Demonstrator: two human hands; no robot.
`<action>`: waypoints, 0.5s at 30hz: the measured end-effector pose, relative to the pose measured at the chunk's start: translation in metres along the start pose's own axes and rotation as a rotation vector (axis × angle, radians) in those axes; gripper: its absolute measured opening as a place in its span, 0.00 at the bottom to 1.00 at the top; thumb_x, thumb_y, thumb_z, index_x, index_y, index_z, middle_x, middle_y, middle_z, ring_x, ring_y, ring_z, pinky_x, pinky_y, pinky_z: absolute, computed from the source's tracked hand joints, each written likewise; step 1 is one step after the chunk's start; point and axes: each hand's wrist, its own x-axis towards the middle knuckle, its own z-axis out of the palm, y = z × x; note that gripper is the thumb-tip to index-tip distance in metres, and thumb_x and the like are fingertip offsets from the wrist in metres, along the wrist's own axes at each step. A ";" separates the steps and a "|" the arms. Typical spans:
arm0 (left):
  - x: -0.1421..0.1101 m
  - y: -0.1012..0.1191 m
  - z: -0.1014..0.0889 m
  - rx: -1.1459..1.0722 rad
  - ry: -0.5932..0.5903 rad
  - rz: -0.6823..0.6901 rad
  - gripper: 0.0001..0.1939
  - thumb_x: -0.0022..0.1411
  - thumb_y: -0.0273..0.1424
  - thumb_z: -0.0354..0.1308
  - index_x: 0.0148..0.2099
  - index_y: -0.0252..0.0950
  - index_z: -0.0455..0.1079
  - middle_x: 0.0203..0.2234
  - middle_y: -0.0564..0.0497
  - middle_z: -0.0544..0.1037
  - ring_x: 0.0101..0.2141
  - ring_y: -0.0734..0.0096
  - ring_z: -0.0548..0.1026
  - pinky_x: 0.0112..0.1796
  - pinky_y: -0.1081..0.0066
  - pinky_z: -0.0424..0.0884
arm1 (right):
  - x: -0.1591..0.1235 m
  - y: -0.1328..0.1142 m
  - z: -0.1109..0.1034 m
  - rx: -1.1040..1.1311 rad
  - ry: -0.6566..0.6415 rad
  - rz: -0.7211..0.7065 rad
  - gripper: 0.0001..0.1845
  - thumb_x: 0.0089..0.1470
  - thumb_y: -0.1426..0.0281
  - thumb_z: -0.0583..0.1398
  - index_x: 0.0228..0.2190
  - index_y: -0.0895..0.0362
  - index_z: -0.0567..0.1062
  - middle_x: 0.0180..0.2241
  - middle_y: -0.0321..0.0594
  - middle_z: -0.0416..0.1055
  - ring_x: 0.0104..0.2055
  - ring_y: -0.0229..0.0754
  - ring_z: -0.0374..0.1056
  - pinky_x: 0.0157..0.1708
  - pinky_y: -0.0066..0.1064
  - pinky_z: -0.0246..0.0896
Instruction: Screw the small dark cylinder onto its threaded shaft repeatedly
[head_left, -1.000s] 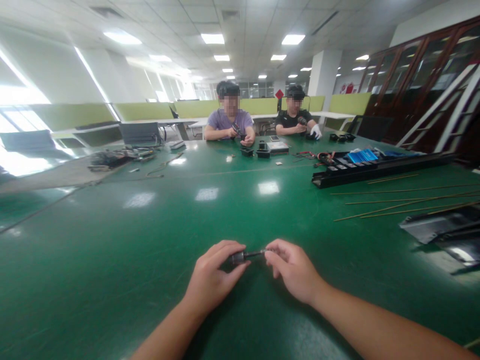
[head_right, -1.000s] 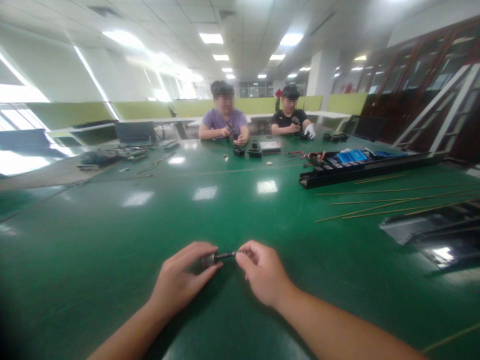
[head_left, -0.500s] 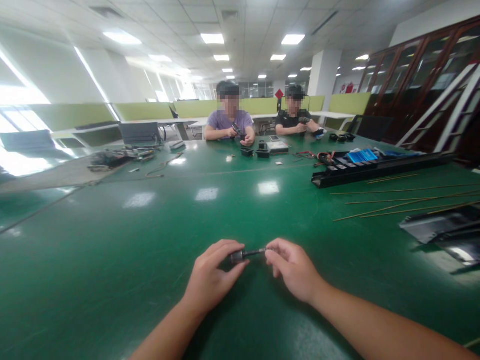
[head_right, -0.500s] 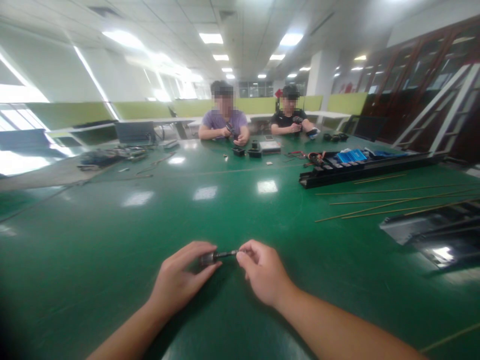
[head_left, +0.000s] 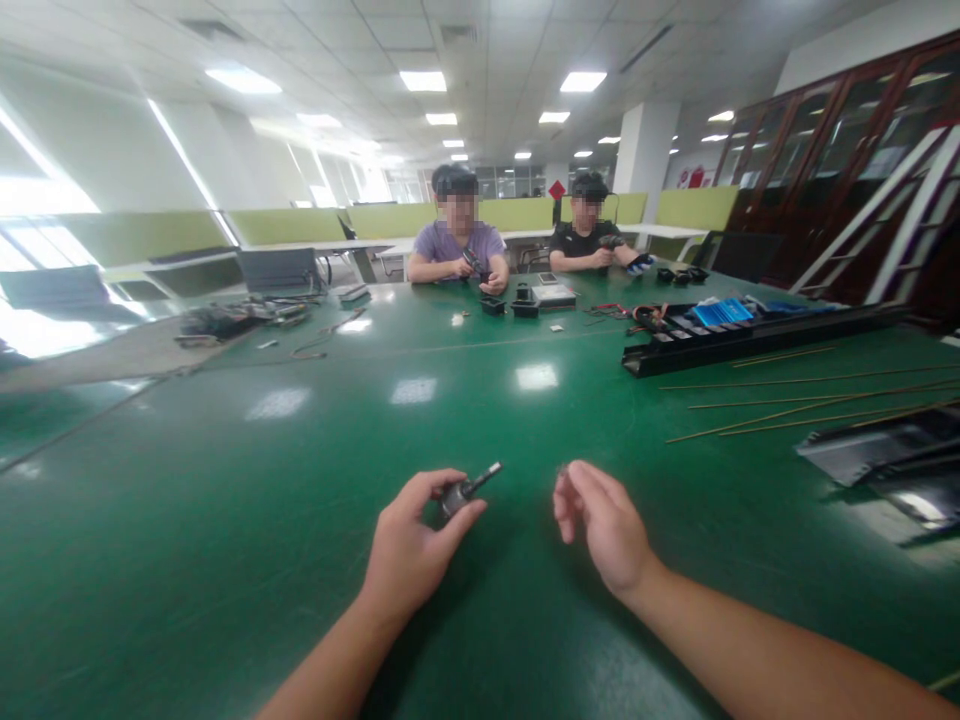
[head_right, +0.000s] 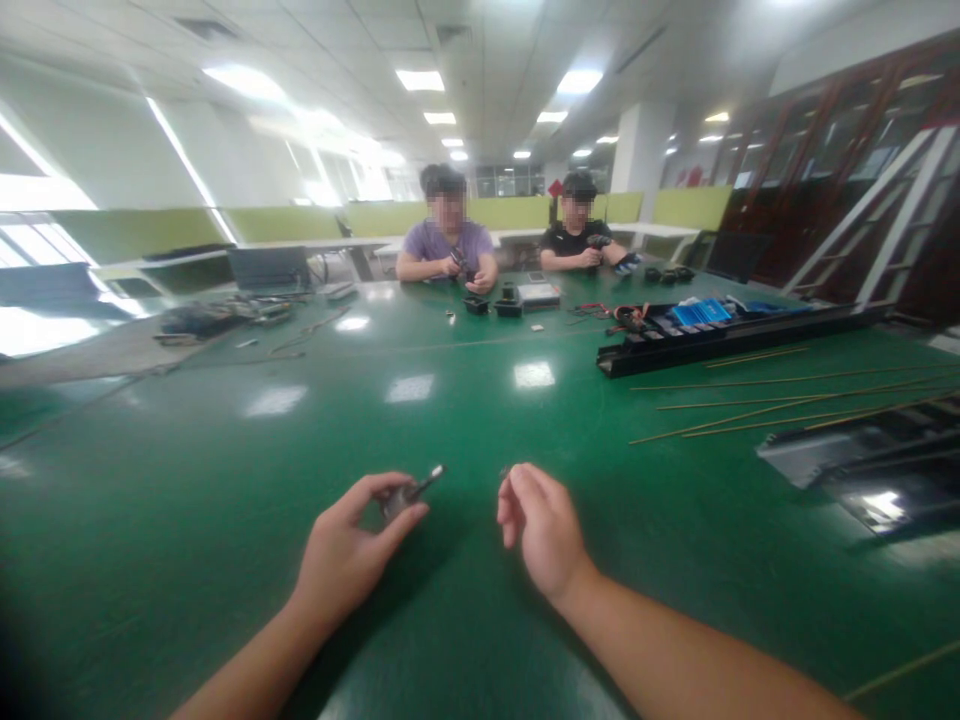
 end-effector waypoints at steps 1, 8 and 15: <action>0.001 -0.002 0.000 -0.017 0.020 -0.047 0.15 0.58 0.42 0.64 0.43 0.37 0.74 0.34 0.49 0.79 0.34 0.65 0.77 0.39 0.67 0.74 | 0.002 0.001 0.000 0.020 0.014 0.034 0.24 0.59 0.49 0.55 0.28 0.58 0.69 0.19 0.33 0.65 0.16 0.33 0.58 0.16 0.26 0.52; 0.011 -0.005 0.003 -0.447 0.069 -0.531 0.31 0.57 0.48 0.63 0.55 0.31 0.70 0.41 0.43 0.80 0.39 0.62 0.79 0.42 0.66 0.76 | 0.010 0.006 -0.001 -0.001 -0.070 0.069 0.24 0.59 0.50 0.55 0.26 0.58 0.68 0.18 0.32 0.65 0.16 0.32 0.58 0.16 0.25 0.51; -0.010 -0.008 -0.072 -0.381 0.018 -0.664 0.35 0.49 0.54 0.66 0.50 0.34 0.72 0.41 0.43 0.80 0.44 0.54 0.79 0.48 0.61 0.75 | 0.011 0.006 0.000 -0.073 -0.164 0.075 0.24 0.60 0.51 0.54 0.26 0.58 0.68 0.18 0.33 0.66 0.17 0.33 0.59 0.18 0.25 0.53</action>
